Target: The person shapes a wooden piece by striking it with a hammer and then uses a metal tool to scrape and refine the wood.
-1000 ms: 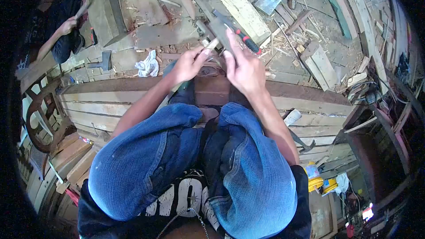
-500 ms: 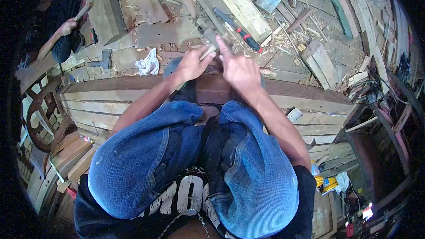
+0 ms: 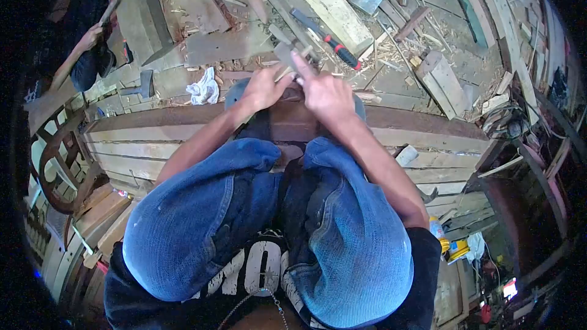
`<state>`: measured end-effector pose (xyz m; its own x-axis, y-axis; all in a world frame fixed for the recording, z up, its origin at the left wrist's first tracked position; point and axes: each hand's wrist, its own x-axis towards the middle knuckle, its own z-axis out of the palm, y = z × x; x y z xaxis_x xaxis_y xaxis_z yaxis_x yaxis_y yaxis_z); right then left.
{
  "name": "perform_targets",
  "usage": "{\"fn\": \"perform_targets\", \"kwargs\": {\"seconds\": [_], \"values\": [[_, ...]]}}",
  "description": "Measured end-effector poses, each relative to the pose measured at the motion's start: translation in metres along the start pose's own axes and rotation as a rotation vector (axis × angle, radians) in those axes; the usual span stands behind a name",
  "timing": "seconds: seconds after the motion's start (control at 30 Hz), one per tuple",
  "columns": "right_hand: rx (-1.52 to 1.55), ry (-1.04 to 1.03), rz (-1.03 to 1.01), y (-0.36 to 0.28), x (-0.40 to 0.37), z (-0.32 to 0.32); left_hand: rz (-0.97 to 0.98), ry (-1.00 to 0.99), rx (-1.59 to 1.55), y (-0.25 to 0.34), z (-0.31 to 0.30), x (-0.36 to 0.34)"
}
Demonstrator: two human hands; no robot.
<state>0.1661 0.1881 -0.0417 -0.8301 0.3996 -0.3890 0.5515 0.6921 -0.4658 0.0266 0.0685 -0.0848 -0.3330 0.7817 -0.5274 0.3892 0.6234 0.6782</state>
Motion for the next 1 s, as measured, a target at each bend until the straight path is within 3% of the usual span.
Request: {"fn": "perform_targets", "kwargs": {"seconds": [0.07,0.13,0.2,0.27,0.33,0.4,0.43,0.47,0.53,0.6,0.67,0.73,0.8,0.87,0.93,1.0], "values": [[0.025,0.009,0.217,0.014,0.012,-0.006,-0.011,-0.028,-0.009,0.000,0.003,-0.001],[0.023,-0.033,0.155,0.003,0.004,-0.001,-0.031,-0.075,-0.011,-0.002,0.001,0.002],[0.007,0.101,-0.002,-0.002,-0.004,0.009,-0.024,-0.042,0.025,-0.002,0.002,0.001],[0.103,0.065,0.171,0.015,0.011,0.003,-0.080,-0.065,0.025,0.000,0.003,0.006],[0.035,0.024,0.171,0.010,0.009,0.004,-0.111,-0.068,0.027,0.000,0.001,0.008],[0.024,0.085,0.033,-0.004,-0.004,0.017,-0.062,-0.041,0.076,-0.002,0.000,0.002],[0.076,-0.114,0.117,-0.005,0.003,-0.004,-0.084,-0.014,-0.012,0.002,-0.001,0.001],[0.073,-0.170,0.248,0.000,0.012,-0.013,-0.081,-0.014,-0.014,0.006,-0.001,0.002],[0.037,-0.144,0.303,0.009,0.017,-0.007,-0.078,-0.042,0.018,0.010,0.003,0.002],[0.082,-0.035,0.078,-0.007,-0.004,0.005,-0.062,-0.020,0.030,0.005,0.002,0.001],[0.046,-0.046,0.092,0.000,0.003,0.004,-0.085,-0.098,0.062,0.009,-0.002,0.002],[0.068,-0.091,0.278,0.013,0.015,-0.005,-0.048,-0.067,0.064,0.006,0.006,-0.001],[0.043,-0.187,0.234,-0.006,0.006,-0.011,-0.080,-0.058,0.038,0.003,0.003,0.002],[0.101,-0.118,0.156,-0.005,0.002,-0.004,-0.041,-0.020,0.073,0.004,0.003,0.000],[0.085,-0.037,0.185,0.009,0.013,0.002,-0.133,-0.026,0.090,0.008,0.005,0.004],[0.076,0.038,0.200,0.009,0.013,0.006,-0.088,0.020,0.069,-0.001,0.010,0.004]]}}
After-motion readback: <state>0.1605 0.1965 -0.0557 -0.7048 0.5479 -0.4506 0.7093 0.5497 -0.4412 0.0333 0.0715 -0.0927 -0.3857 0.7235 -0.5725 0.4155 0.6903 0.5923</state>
